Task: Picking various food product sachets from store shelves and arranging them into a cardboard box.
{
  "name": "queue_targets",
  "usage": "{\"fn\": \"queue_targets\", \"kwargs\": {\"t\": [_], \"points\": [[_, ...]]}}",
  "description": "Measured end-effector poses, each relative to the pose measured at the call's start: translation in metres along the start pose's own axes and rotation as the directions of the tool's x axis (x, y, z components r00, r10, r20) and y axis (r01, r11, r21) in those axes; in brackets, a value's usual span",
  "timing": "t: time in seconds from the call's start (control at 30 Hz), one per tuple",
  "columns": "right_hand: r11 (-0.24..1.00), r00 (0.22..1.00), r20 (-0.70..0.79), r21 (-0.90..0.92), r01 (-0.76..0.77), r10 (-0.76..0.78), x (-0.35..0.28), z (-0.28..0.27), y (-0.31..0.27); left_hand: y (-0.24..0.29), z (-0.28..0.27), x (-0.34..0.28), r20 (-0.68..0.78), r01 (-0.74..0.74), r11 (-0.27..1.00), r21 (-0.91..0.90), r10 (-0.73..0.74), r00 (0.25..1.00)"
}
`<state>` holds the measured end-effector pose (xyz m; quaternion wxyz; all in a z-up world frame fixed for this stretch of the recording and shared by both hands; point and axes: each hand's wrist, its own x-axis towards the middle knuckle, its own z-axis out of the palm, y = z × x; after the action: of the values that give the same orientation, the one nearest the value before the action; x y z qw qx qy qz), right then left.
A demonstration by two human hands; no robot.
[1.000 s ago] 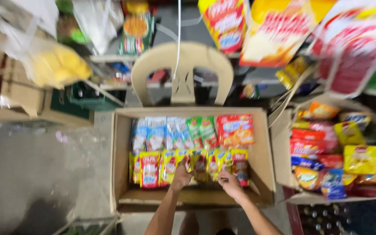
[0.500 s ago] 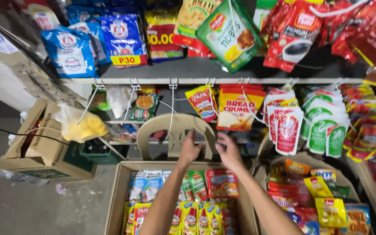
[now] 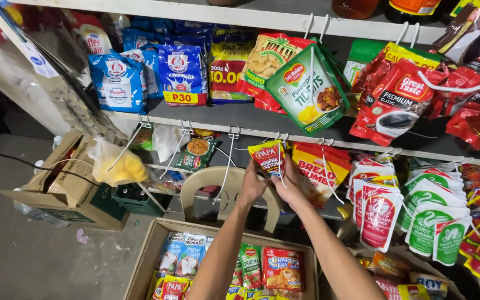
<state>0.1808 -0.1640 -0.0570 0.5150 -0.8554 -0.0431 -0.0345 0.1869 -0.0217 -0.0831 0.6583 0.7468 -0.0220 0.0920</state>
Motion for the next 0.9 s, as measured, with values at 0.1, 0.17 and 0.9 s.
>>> {"fn": "queue_targets", "kwargs": {"t": [0.1,0.17,0.9], "points": [[0.991,0.996,-0.068,-0.119,0.052,-0.061,0.007,0.004,0.005,0.011,0.001,-0.002,-0.014,0.000,0.999,-0.047,-0.001,1.000],[0.997,0.995,-0.101,-0.073,0.004,-0.011,0.005,0.020,0.025,0.010,-0.007,-0.019,-0.052,0.047,0.999,-0.022,-0.049,0.997],[0.814,0.986,-0.080,0.576,-0.076,0.149,-0.197,-0.043,-0.099,0.120,-0.056,-0.224,0.350,0.256,0.831,-0.495,-0.079,0.934]]}}
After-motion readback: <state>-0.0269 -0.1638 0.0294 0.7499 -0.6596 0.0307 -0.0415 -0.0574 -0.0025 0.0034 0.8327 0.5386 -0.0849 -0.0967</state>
